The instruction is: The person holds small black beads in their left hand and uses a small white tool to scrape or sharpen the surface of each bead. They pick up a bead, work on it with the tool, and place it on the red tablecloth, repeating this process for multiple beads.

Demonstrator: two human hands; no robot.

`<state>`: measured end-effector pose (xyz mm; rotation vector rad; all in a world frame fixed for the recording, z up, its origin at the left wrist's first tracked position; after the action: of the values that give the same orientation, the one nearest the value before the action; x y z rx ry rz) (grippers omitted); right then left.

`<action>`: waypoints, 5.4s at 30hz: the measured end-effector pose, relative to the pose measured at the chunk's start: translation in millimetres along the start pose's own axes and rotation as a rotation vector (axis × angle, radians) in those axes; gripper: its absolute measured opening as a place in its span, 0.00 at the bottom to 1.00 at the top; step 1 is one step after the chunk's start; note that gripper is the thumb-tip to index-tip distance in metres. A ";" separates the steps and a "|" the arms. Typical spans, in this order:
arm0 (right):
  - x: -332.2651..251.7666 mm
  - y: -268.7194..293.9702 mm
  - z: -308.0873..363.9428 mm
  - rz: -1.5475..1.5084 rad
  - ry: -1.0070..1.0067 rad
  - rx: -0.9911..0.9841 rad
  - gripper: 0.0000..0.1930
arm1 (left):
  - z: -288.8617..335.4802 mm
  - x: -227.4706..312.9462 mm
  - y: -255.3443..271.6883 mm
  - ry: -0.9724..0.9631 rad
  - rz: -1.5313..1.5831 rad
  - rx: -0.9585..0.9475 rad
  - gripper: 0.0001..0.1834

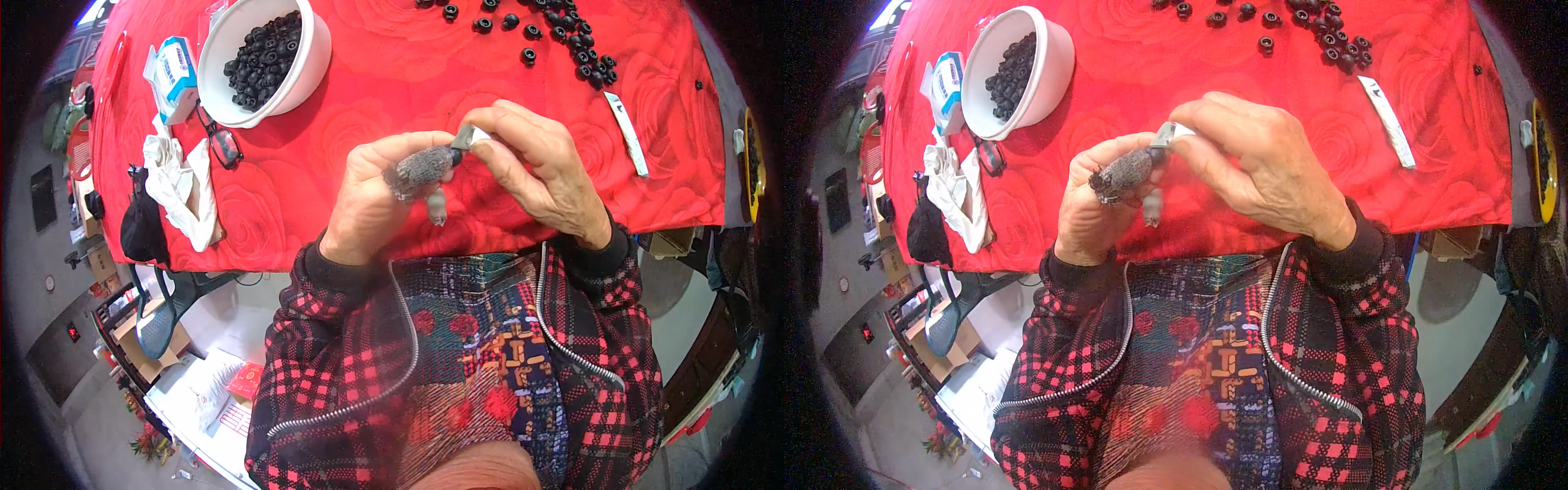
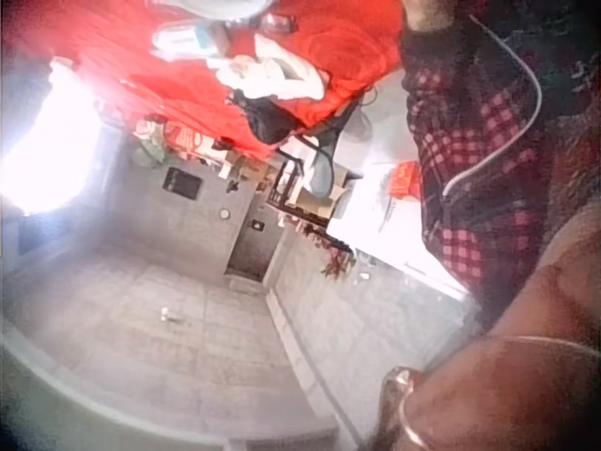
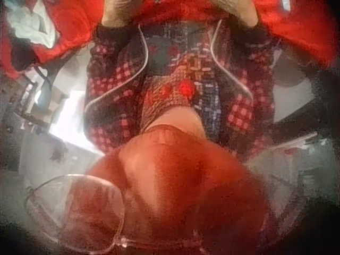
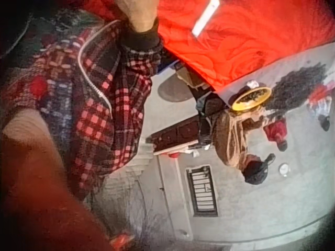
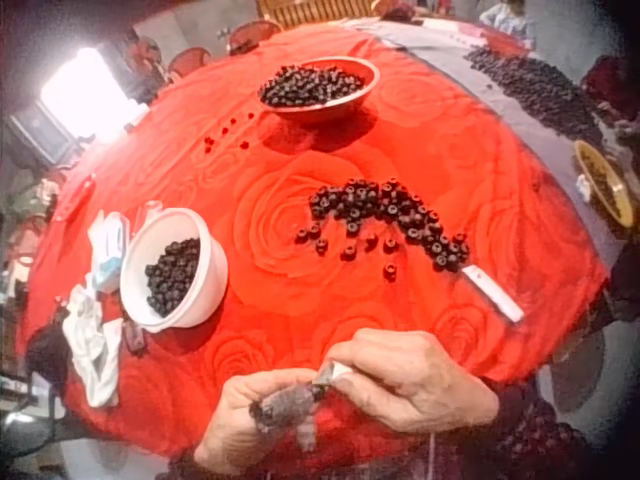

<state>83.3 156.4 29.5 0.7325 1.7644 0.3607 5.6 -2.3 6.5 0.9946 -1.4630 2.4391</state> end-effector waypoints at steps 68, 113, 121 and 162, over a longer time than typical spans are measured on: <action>27.3 -0.5 30.7 0.412 0.037 0.286 0.11 | -67.2 87.9 -29.2 -0.906 -1.459 0.006 0.07; -24.2 4.1 -0.5 0.065 -0.052 0.097 0.08 | 3.0 12.3 -11.7 -0.270 -0.367 -0.060 0.14; -20.9 5.3 -0.8 0.006 -0.069 0.074 0.07 | -1.0 9.3 -9.0 -0.199 -0.256 -0.075 0.17; -8.2 3.1 -2.9 -0.017 -0.076 0.029 0.07 | -4.0 12.6 -11.1 -0.080 -0.295 0.033 0.17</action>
<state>82.9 153.9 38.4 0.7419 1.7064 0.2930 -1.4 4.1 21.0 1.2302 -1.2013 2.2419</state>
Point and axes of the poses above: each hand's wrist, its own z-axis away from the middle knuckle, its own y-axis out of the back of the hand, x = y × z, the point moved 3 cm from there along -z, towards the middle knuckle, and after that the axes turned 12 degrees about z, right-handed, at the moved point
